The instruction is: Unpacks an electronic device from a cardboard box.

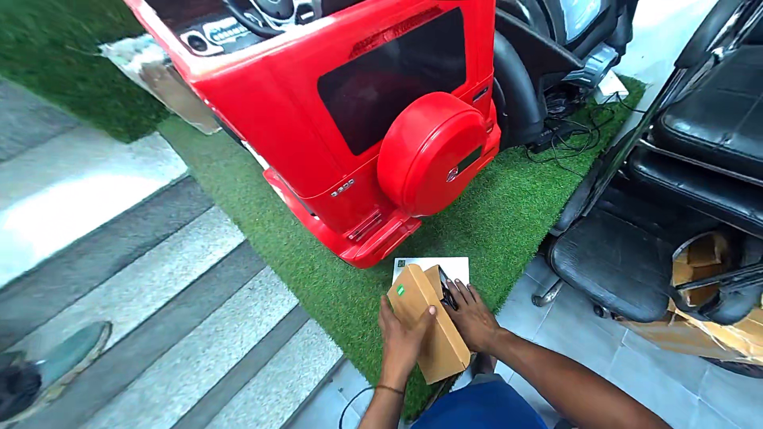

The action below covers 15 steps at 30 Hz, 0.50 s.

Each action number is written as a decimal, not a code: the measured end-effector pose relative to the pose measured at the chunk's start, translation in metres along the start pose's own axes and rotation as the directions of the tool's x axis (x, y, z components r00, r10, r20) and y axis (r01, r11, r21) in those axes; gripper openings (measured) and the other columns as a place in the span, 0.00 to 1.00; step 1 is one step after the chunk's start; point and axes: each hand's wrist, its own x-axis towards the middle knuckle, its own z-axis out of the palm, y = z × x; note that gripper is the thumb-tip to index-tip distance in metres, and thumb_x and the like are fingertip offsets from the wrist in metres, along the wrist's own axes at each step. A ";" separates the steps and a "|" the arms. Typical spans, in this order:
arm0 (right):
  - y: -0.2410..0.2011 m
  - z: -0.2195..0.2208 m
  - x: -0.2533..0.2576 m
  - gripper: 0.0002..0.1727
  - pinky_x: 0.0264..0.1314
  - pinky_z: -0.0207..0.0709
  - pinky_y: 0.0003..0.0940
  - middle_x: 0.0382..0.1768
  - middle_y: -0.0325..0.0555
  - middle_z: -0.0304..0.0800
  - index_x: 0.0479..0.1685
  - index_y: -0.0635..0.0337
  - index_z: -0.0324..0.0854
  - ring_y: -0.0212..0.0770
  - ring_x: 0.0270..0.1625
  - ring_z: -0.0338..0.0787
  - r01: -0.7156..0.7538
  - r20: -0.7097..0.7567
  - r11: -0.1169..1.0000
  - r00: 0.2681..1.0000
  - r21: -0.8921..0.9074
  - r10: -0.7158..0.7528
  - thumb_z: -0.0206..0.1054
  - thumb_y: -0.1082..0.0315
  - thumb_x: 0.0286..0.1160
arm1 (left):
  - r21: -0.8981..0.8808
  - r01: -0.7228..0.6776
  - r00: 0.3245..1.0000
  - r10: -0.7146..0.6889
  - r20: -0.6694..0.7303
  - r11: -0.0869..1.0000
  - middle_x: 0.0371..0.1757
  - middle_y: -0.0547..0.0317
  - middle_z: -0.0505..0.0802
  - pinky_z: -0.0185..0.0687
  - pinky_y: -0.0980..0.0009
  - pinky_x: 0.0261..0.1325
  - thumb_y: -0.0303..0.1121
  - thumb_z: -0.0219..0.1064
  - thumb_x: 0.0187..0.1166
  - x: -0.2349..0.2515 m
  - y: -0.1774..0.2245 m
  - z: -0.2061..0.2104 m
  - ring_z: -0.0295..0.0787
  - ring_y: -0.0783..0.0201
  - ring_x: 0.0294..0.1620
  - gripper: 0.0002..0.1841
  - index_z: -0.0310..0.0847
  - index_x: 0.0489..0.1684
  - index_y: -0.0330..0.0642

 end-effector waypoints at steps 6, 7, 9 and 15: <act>0.016 0.020 -0.008 0.40 0.95 0.48 0.49 0.94 0.50 0.52 0.94 0.61 0.51 0.52 0.94 0.53 -0.032 -0.160 0.927 0.982 0.374 0.098 0.58 0.62 0.82 | 0.321 0.179 0.980 -0.196 0.020 0.930 0.94 0.27 0.35 0.55 0.33 0.85 0.73 0.86 0.33 0.034 0.013 0.047 0.36 0.25 0.93 0.85 0.29 0.97 0.43; 0.020 0.022 -0.011 0.43 0.95 0.48 0.48 0.93 0.53 0.55 0.95 0.62 0.49 0.53 0.94 0.56 -0.005 -0.180 0.886 0.979 0.463 0.100 0.60 0.59 0.81 | 0.342 0.220 0.971 -0.238 0.012 0.914 0.94 0.28 0.32 0.57 0.29 0.82 0.74 0.85 0.34 0.035 0.014 0.053 0.33 0.24 0.93 0.84 0.30 0.97 0.46; 0.026 0.026 -0.012 0.48 0.94 0.51 0.49 0.91 0.55 0.59 0.96 0.61 0.44 0.53 0.92 0.61 0.056 -0.226 0.834 0.970 0.549 0.084 0.64 0.55 0.78 | 0.358 0.265 0.958 -0.286 0.008 0.896 0.94 0.31 0.29 0.56 0.24 0.79 0.74 0.84 0.37 0.037 0.018 0.060 0.29 0.24 0.93 0.82 0.30 0.98 0.50; 0.021 0.029 -0.007 0.27 0.81 0.74 0.45 0.80 0.46 0.78 0.84 0.52 0.72 0.42 0.75 0.83 -0.045 -0.271 0.750 0.917 0.660 0.293 0.52 0.54 0.90 | 0.404 0.355 0.920 -0.392 0.010 0.843 0.93 0.32 0.24 0.48 0.18 0.78 0.74 0.83 0.39 0.045 0.028 0.067 0.24 0.24 0.93 0.83 0.22 0.97 0.51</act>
